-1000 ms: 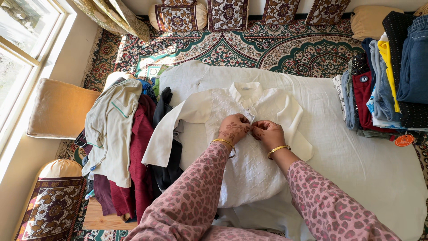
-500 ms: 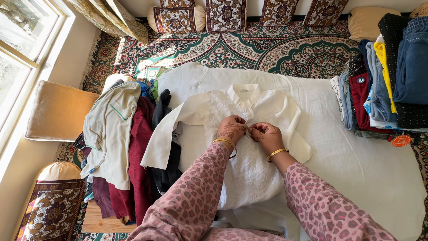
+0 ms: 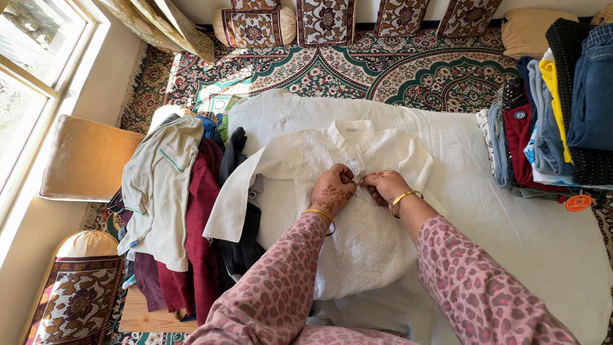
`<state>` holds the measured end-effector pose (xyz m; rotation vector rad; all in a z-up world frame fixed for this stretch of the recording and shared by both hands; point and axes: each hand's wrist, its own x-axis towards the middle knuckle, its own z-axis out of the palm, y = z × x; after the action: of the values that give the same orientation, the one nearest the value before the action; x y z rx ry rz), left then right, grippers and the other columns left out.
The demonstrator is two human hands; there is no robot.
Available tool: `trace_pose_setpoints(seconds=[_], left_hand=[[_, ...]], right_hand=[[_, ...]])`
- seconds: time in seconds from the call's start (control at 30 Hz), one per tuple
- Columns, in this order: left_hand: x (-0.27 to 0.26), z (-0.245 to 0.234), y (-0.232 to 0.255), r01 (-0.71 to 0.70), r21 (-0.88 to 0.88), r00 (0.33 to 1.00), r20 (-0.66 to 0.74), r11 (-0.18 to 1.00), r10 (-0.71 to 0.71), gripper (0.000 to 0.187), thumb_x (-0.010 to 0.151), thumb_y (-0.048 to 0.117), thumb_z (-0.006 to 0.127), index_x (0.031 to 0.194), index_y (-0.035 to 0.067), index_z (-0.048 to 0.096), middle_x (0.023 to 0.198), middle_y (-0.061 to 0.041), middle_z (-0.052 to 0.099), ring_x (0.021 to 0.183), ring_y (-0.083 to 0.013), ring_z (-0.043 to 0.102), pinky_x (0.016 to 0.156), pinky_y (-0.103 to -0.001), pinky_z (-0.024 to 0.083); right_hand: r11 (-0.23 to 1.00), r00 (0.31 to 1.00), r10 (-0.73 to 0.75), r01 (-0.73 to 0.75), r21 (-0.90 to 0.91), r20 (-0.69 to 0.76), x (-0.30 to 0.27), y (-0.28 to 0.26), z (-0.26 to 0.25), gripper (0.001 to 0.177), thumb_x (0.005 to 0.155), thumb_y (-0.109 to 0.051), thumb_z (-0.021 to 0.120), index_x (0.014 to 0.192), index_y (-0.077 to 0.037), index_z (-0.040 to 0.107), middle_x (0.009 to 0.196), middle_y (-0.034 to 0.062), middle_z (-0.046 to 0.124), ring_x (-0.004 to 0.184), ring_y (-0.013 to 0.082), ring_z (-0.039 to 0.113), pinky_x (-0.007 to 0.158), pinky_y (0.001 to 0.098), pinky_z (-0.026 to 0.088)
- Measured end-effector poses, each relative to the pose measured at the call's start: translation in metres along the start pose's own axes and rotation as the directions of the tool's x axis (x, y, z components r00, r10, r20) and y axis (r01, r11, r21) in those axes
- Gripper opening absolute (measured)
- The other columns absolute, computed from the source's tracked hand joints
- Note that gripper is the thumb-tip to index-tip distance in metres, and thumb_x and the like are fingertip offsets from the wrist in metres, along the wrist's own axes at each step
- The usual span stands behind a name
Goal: The person buttons and folds a white shirt and a light yellow polo shirt by hand on a white cloth spread on the floor.
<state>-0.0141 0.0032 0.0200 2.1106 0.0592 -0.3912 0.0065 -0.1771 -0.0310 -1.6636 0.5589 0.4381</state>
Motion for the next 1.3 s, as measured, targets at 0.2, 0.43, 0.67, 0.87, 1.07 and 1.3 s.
trace_pose_setpoints(seconds=[0.2, 0.43, 0.67, 0.87, 1.07, 1.3], left_hand=[[-0.012, -0.001, 0.009, 0.004, 0.039, 1.000, 0.011, 0.999, -0.005, 0.023, 0.082, 0.023, 0.066, 0.105, 0.016, 0.068, 0.093, -0.005, 0.070, 0.104, -0.0330, 0.069, 0.093, -0.049, 0.055], [-0.021, 0.002, 0.023, 0.019, 0.194, 1.000, -0.013, 0.981, -0.017, 0.023, 0.088, 0.027, 0.058, 0.109, 0.018, 0.061, 0.100, -0.007, 0.072, 0.106, -0.0358, 0.071, 0.093, -0.052, 0.056], [-0.020, -0.069, 0.083, 0.207, 0.211, 0.975, -0.122, 0.955, -0.184, 0.050, 0.097, 0.031, 0.044, 0.146, 0.029, 0.037, 0.125, -0.015, 0.069, 0.125, -0.0383, 0.063, 0.109, -0.054, 0.047], [0.042, -0.085, 0.016, 0.376, 0.120, 0.913, -0.219, 0.919, -0.345, 0.054, 0.103, 0.037, 0.041, 0.154, 0.024, 0.032, 0.131, -0.023, 0.063, 0.128, -0.0392, 0.060, 0.110, -0.055, 0.044], [0.060, -0.060, 0.007, 0.244, 0.209, 0.942, -0.284, 0.947, -0.180, 0.031, 0.095, 0.027, 0.056, 0.125, 0.017, 0.056, 0.116, -0.015, 0.071, 0.117, -0.0351, 0.068, 0.100, -0.052, 0.054], [0.047, -0.071, 0.146, -0.448, -0.008, 0.867, -0.250, 0.894, 0.432, 0.059, 0.085, 0.031, 0.058, 0.136, 0.007, 0.042, 0.139, -0.023, 0.060, 0.121, -0.0413, 0.061, 0.101, -0.051, 0.047]], right_hand=[[0.992, 0.991, 0.119, -0.121, 0.042, 0.058, -0.008, -0.014, 0.000, 0.012, 0.077, -0.012, 0.073, 0.073, -0.007, 0.063, 0.055, -0.0011, 0.040, 0.044, 0.0081, 0.043, 0.039, 0.0194, 0.028], [0.998, 0.998, 0.061, -0.061, -0.015, -0.012, 0.027, 0.017, 0.003, 0.017, 0.074, -0.014, 0.080, 0.077, -0.003, 0.068, 0.056, 0.0090, 0.051, 0.045, 0.0183, 0.052, 0.037, 0.0263, 0.035], [0.954, 0.915, -0.290, 0.299, -0.012, -0.281, 0.029, -0.016, -0.019, 0.053, 0.091, -0.013, 0.068, 0.137, -0.013, 0.042, 0.102, 0.0117, 0.064, 0.073, 0.0225, 0.071, 0.061, 0.0333, 0.062], [0.999, 0.961, -0.019, 0.031, 0.039, -0.277, 0.037, -0.023, -0.055, 0.085, 0.096, -0.018, 0.063, 0.161, -0.024, 0.009, 0.091, 0.0107, 0.072, 0.072, 0.0255, 0.074, 0.063, 0.0395, 0.065], [0.996, 0.989, 0.081, -0.075, 0.053, -0.127, 0.031, -0.019, -0.054, 0.064, 0.093, -0.016, 0.064, 0.151, -0.009, 0.036, 0.096, 0.0195, 0.070, 0.079, 0.0316, 0.074, 0.070, 0.0459, 0.063], [0.572, 0.316, -0.530, 0.818, -0.057, -0.787, -0.050, -0.111, -0.107, 0.031, 0.094, -0.003, 0.056, 0.122, -0.013, 0.050, 0.102, 0.0088, 0.069, 0.083, 0.0155, 0.073, 0.055, 0.0283, 0.064]])
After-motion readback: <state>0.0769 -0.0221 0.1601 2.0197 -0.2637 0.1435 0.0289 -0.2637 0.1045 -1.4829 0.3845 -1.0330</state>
